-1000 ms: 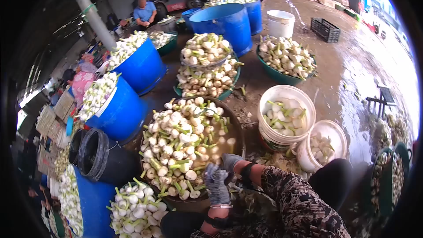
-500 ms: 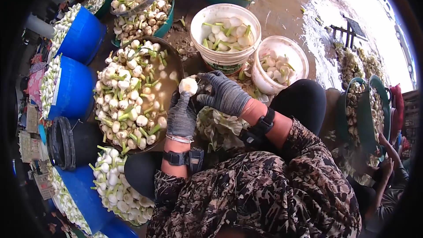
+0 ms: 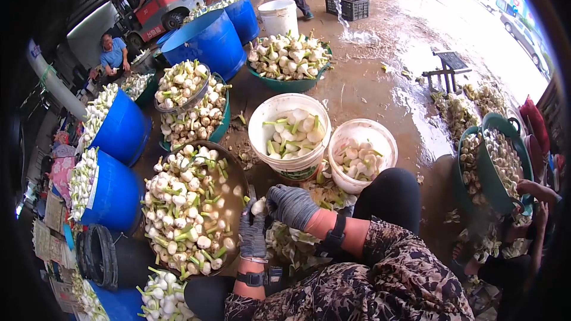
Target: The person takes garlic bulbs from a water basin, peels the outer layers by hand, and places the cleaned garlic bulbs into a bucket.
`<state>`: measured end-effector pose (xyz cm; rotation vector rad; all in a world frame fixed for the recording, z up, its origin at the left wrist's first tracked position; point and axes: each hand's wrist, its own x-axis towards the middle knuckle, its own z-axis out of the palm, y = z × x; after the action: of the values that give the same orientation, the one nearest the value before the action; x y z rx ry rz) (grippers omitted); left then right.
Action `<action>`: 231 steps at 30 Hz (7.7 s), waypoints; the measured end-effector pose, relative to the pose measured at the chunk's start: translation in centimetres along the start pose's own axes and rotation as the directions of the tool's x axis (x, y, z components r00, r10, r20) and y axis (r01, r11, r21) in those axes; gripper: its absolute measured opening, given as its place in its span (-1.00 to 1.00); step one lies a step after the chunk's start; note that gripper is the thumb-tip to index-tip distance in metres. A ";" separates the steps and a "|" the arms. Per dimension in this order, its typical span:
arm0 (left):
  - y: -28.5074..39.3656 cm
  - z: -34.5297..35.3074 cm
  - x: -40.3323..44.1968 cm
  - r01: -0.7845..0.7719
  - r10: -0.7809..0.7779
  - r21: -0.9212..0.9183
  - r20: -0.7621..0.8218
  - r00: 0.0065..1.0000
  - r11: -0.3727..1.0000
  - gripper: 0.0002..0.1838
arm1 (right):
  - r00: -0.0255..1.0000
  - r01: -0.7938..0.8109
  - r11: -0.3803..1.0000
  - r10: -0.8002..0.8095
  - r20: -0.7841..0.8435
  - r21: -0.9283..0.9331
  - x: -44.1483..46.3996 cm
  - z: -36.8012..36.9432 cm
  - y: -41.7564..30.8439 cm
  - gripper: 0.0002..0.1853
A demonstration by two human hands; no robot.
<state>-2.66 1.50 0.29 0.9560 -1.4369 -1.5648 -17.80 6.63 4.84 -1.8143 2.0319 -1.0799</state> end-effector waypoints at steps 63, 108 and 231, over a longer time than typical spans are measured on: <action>3.0 -5.5 -2.6 -0.089 0.102 0.474 -0.001 0.995 0.876 -0.58 | 0.974 0.221 0.962 -0.208 0.093 -0.162 1.3 2.6 -5.6 -0.85; -2.7 -6.2 3.8 0.020 0.004 0.156 -0.152 0.988 0.988 -0.68 | 0.862 0.307 0.952 -0.278 0.424 0.000 9.0 4.1 -2.8 -0.70; 1.3 -5.2 3.0 -0.061 0.111 0.343 -0.130 0.985 0.937 -0.59 | 0.969 -0.025 0.993 -0.004 0.248 0.114 6.7 5.0 -2.9 -0.79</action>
<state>0.95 -3.40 1.12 1.1641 -1.6491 -1.1769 -14.03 -1.34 5.19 -1.7788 1.7945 -0.8969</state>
